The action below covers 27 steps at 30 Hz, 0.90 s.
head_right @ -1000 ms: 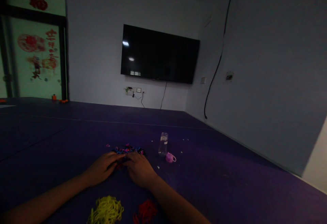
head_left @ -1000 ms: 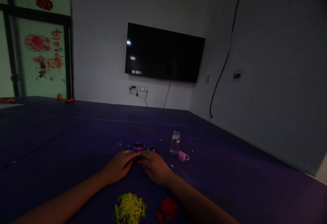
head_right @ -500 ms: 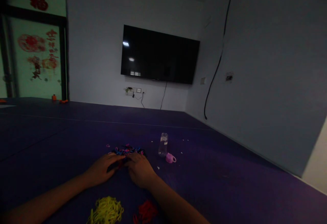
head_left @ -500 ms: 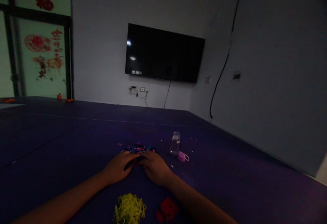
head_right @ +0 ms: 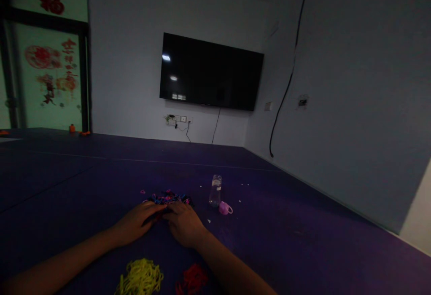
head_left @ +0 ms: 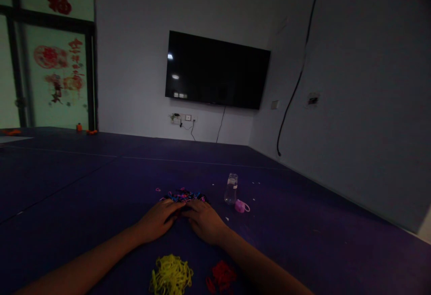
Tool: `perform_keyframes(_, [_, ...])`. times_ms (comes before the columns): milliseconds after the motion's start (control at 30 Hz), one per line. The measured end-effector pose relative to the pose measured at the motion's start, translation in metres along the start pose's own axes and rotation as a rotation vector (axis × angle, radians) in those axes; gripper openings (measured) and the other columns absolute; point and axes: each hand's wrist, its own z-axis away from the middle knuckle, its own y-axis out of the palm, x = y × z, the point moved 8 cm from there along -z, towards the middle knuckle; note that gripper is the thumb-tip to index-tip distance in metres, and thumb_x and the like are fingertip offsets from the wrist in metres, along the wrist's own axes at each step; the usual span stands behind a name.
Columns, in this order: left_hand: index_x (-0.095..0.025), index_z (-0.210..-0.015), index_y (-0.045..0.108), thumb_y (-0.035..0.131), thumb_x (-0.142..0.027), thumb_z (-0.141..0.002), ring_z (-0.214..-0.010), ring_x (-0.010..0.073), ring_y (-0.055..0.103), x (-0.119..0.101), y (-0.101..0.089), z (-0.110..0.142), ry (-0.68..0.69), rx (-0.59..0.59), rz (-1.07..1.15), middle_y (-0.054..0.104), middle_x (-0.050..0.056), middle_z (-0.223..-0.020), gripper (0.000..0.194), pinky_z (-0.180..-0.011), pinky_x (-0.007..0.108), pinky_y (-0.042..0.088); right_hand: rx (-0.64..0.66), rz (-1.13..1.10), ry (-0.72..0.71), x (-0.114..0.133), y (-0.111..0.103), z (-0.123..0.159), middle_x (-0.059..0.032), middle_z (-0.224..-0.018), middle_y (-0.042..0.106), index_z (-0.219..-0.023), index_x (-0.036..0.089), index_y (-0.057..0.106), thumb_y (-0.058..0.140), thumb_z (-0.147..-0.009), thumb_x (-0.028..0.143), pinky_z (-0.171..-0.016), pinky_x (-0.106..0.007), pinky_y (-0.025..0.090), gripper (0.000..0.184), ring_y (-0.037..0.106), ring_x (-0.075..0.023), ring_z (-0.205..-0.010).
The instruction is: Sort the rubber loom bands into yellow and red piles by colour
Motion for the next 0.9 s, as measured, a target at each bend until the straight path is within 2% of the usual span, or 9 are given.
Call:
perform_keyframes(233, [-0.024, -0.123, 0.05, 0.048, -0.007, -0.078, -0.099, 0.021, 0.055, -0.004, -0.004, -0.001, 0.01, -0.013, 0.001, 0.062, 0.006, -0.107, 0.049, -0.087, 0.037, 0.044, 0.001, 0.012, 0.001, 0.002, -0.002, -0.001, -0.0073, -0.127, 0.052, -0.117, 0.023, 0.058, 0.048, -0.082, 0.013, -0.099, -0.037, 0.036, 0.038, 0.045, -0.0207, -0.119])
perform_keyframes(467, [-0.022, -0.118, 0.054, 0.048, -0.004, -0.073, -0.095, 0.022, 0.055, -0.004, -0.015, 0.001, -0.054, -0.103, -0.068, 0.063, 0.006, -0.1, 0.049, -0.087, 0.038, 0.043, -0.027, -0.025, -0.051, 0.007, -0.006, 0.0, -0.0064, -0.129, 0.052, -0.106, 0.02, 0.063, 0.047, -0.083, 0.012, -0.1, -0.035, 0.035, 0.03, 0.043, -0.0196, -0.121])
perform_keyframes(733, [-0.022, -0.119, 0.053, 0.046, 0.0, -0.068, -0.097, 0.0212, 0.055, -0.004, -0.01, 0.001, -0.024, -0.059, -0.049, 0.063, 0.005, -0.103, 0.056, -0.089, 0.038, 0.042, 0.0, 0.0, -0.069, 0.009, -0.004, -0.002, -0.0066, -0.128, 0.052, -0.105, 0.021, 0.064, 0.048, -0.082, 0.011, -0.1, -0.034, 0.036, 0.03, 0.044, -0.0191, -0.12])
perform_keyframes(900, [-0.023, -0.122, 0.05, 0.049, -0.002, -0.071, -0.103, 0.0219, 0.055, -0.001, -0.005, 0.002, -0.008, -0.04, -0.022, 0.062, 0.005, -0.109, 0.055, -0.094, 0.041, 0.041, -0.005, 0.006, -0.07, 0.008, -0.003, -0.002, -0.0067, -0.126, 0.054, -0.106, 0.021, 0.064, 0.047, -0.084, 0.012, -0.1, -0.034, 0.036, 0.029, 0.045, -0.0193, -0.119])
